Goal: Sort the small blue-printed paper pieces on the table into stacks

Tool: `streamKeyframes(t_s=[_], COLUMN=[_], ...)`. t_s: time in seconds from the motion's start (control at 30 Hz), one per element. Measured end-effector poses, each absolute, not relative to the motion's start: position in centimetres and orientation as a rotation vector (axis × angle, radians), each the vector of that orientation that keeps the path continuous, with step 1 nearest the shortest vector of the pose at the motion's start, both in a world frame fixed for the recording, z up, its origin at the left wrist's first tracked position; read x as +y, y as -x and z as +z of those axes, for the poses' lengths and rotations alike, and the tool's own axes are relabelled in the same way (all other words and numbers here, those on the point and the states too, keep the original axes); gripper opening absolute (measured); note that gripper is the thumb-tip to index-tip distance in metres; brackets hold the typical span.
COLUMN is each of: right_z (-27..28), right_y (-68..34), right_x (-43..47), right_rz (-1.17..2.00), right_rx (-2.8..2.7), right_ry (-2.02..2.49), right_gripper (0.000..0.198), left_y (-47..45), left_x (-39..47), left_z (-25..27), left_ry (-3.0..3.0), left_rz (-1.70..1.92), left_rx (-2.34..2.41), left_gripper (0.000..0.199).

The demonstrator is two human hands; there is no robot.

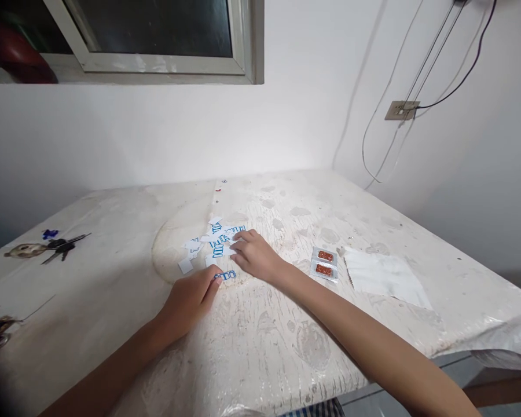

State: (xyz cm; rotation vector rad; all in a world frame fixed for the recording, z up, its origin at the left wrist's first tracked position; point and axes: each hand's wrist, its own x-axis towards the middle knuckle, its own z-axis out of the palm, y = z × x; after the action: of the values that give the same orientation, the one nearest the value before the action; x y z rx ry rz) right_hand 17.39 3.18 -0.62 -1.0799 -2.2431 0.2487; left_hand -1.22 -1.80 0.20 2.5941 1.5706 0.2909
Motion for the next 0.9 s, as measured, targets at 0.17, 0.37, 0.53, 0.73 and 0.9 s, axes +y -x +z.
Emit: streamKeyframes(t_s=[0.17, 0.37, 0.53, 0.73, 0.9], right_z=[-1.2, -0.6, 0.4, 1.2, 0.8], right_y=[-16.7, -17.6, -18.4, -17.9, -17.0], right_x=[3.2, 2.8, 2.1, 0.9, 0.4], right_rz=[0.044, 0.104, 0.206, 0.085, -0.171], right_rx=[-2.405, -2.418, -2.477, -2.49, -2.542], right_ry=[1.065, 1.035, 1.117, 1.2, 1.172], right_gripper=[0.033, 0.03, 0.034, 0.025, 0.021], left_y=[1.2, 1.4, 1.6, 1.7, 1.6], left_x=[-1.7, -1.7, -1.7, -1.8, -1.8], left_z=[0.2, 0.0, -0.2, -0.1, -0.3], left_ry=[-2.59, -2.599, -2.608, -2.632, -2.63], left_rz=[0.303, 0.346, 0.386, 0.405, 0.38], left_rx=[1.568, 1.545, 1.52, 1.489, 1.504], left_gripper=[0.024, 0.026, 0.025, 0.024, 0.025])
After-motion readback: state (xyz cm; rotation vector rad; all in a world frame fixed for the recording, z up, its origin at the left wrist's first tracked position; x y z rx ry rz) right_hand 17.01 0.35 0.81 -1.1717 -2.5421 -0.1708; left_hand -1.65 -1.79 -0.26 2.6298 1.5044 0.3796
